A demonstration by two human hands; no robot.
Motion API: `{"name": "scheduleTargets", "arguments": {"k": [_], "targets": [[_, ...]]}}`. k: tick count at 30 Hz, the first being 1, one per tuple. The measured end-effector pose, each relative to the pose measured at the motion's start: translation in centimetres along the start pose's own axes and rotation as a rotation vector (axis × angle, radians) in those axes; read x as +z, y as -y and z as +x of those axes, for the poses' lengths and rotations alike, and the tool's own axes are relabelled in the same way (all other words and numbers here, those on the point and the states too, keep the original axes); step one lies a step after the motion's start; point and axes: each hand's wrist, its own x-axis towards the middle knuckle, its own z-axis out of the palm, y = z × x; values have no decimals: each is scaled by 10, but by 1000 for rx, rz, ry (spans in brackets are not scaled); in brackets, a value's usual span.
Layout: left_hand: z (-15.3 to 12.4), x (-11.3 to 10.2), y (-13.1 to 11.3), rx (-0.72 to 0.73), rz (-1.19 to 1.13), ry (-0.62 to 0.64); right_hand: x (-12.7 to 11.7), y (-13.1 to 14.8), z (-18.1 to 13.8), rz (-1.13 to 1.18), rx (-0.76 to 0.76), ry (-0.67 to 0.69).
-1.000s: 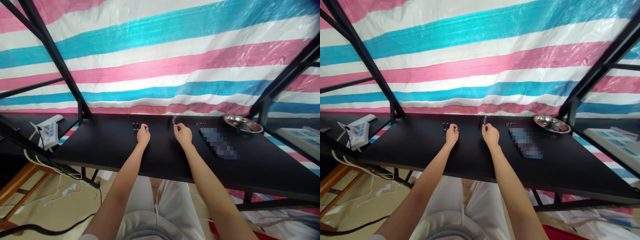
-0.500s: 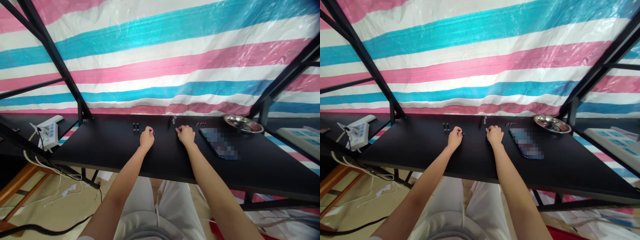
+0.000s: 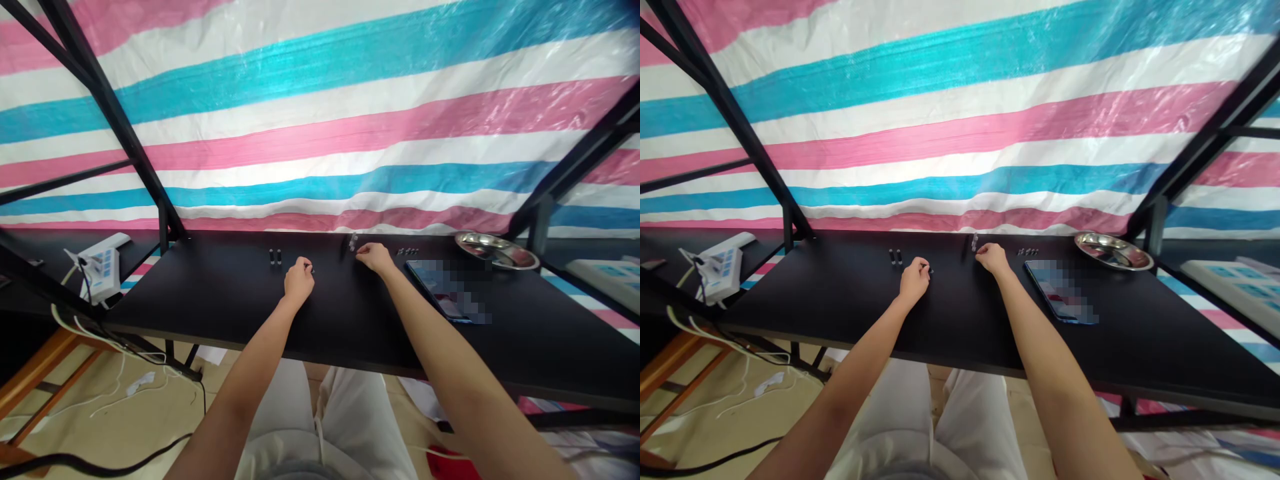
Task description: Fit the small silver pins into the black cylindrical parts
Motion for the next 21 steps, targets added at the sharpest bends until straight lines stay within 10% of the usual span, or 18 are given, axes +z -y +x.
{"name": "scheduleTargets", "arguments": {"k": [21], "targets": [[0,1,-1,4,36,43,21,-3,-3,-45,-23,-53]]}}
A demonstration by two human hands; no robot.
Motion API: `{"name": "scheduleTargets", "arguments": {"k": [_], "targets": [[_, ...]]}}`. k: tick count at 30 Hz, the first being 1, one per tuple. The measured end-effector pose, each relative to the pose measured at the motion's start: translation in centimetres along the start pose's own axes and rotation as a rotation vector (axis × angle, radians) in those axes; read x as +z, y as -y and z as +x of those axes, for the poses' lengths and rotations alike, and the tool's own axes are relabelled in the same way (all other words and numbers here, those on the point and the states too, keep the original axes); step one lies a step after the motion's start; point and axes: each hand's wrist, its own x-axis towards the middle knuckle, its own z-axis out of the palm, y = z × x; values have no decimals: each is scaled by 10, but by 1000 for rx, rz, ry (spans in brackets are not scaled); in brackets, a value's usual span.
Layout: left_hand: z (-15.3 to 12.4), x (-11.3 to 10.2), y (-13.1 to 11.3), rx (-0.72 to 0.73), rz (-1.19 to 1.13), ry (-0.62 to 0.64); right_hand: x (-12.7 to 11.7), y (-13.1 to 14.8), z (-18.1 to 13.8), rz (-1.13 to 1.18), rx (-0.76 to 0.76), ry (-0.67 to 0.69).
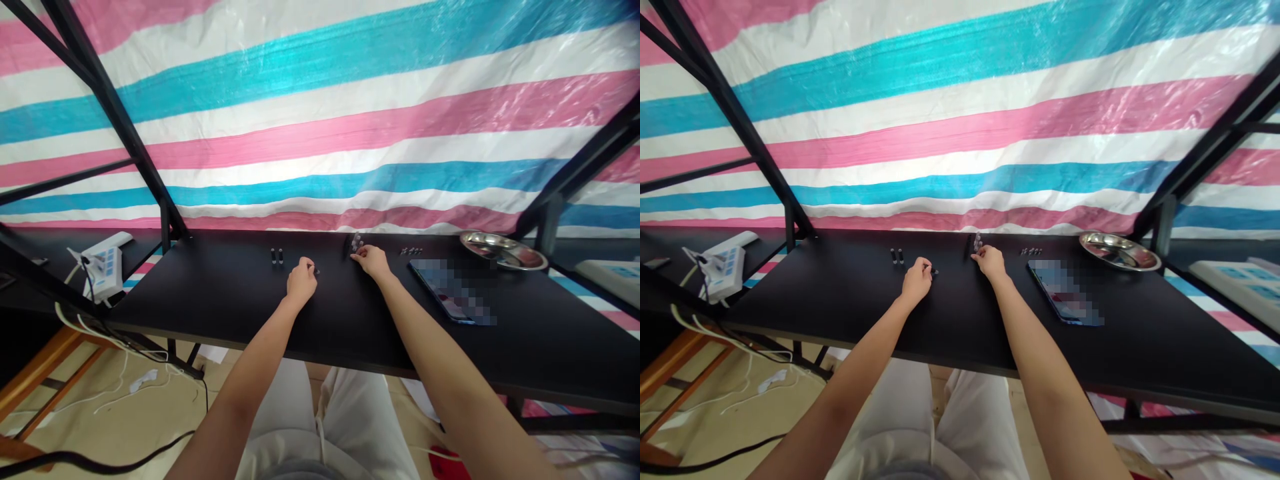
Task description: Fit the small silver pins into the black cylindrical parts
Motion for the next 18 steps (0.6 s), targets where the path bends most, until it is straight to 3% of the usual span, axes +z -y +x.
{"name": "scheduleTargets", "arguments": {"k": [8,15,18], "targets": [[-1,2,-3,-19,-17,9,-12,10,-45,-84,-47,-77],[2,5,2,9,-114,-23,-2,41,-75,172,-570,50],[4,8,4,36,-285,-1,1,46,-79,177,-697,105]]}}
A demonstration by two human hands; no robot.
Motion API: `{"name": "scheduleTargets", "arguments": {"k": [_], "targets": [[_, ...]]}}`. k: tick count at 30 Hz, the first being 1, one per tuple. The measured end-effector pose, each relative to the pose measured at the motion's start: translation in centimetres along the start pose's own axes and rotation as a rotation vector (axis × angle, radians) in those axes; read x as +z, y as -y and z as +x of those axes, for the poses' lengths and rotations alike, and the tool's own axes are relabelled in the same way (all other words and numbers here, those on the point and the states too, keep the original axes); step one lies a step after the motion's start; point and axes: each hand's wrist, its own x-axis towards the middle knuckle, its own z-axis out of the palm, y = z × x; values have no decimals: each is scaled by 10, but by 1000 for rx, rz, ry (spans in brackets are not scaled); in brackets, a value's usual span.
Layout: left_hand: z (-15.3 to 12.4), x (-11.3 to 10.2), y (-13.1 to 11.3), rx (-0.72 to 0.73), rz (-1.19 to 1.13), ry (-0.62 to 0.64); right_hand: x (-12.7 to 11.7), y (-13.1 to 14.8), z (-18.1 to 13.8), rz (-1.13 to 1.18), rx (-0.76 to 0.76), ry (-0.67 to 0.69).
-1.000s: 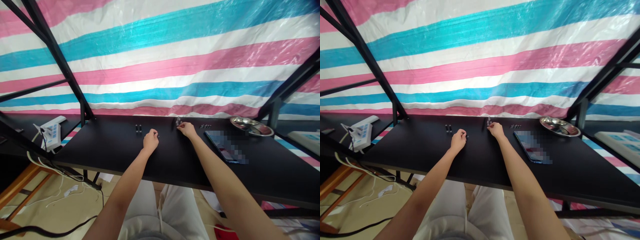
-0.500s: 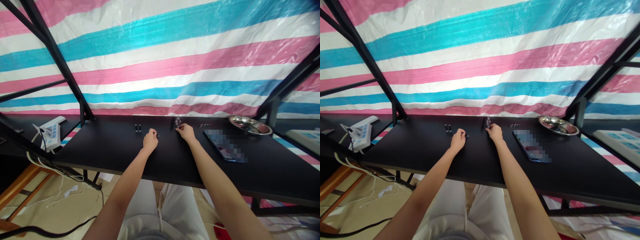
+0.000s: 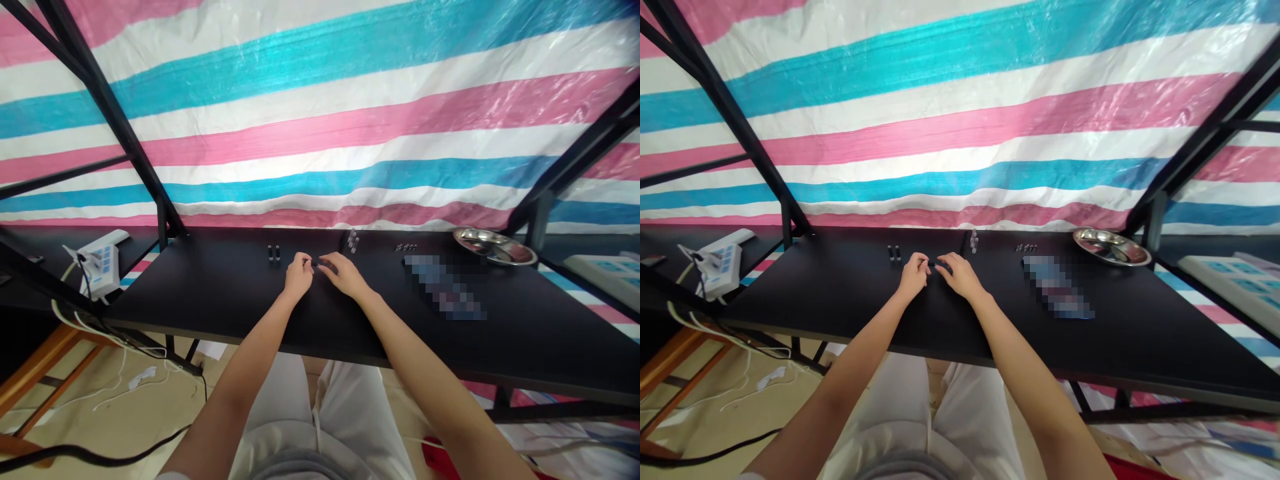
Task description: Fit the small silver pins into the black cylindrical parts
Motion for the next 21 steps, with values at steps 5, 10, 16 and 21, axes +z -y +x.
{"name": "scheduleTargets", "arguments": {"k": [5,10,16,21], "targets": [[2,2,-2,-12,-329,61,-1,5,1,9,-38,-14],[1,1,-8,-61,-497,78,-1,4,0,5,-16,-46],[3,-2,-9,-141,-574,-21,-2,3,-1,-14,14,-42],[5,-4,-8,-174,-595,-71,-5,3,-2,-26,19,-45]]}}
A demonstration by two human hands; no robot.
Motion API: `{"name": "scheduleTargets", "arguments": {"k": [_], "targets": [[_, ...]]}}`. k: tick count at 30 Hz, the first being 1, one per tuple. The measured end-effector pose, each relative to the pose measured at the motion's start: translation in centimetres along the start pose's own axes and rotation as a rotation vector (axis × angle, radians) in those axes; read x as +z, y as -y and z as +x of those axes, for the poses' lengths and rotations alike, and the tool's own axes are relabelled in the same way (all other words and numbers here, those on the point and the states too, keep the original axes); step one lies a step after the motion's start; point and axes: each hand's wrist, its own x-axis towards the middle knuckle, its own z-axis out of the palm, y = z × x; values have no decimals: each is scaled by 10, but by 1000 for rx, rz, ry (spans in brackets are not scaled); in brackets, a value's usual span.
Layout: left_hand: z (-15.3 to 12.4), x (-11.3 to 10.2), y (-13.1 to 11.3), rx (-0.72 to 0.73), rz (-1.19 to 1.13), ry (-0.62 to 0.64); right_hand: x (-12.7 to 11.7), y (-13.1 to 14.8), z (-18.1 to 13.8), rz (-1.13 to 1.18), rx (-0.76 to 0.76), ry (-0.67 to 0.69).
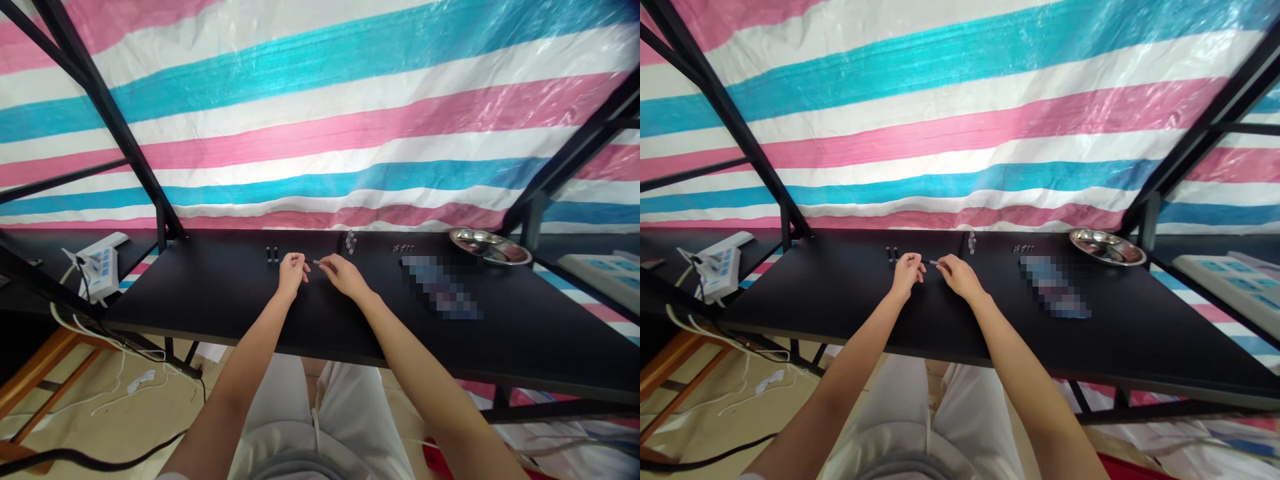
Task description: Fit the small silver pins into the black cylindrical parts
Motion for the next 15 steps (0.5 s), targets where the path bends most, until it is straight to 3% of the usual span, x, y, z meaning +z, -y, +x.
{"name": "scheduleTargets", "arguments": {"k": [6,10,15], "targets": [[-1,0,0,40,24,7,-4,1,1,-63,-36,13],[-2,-1,1,140,103,-36,-5,-4,2,-150,73,-7],[-3,0,3,141,199,52,0,-2,1,108,92,-51]]}}
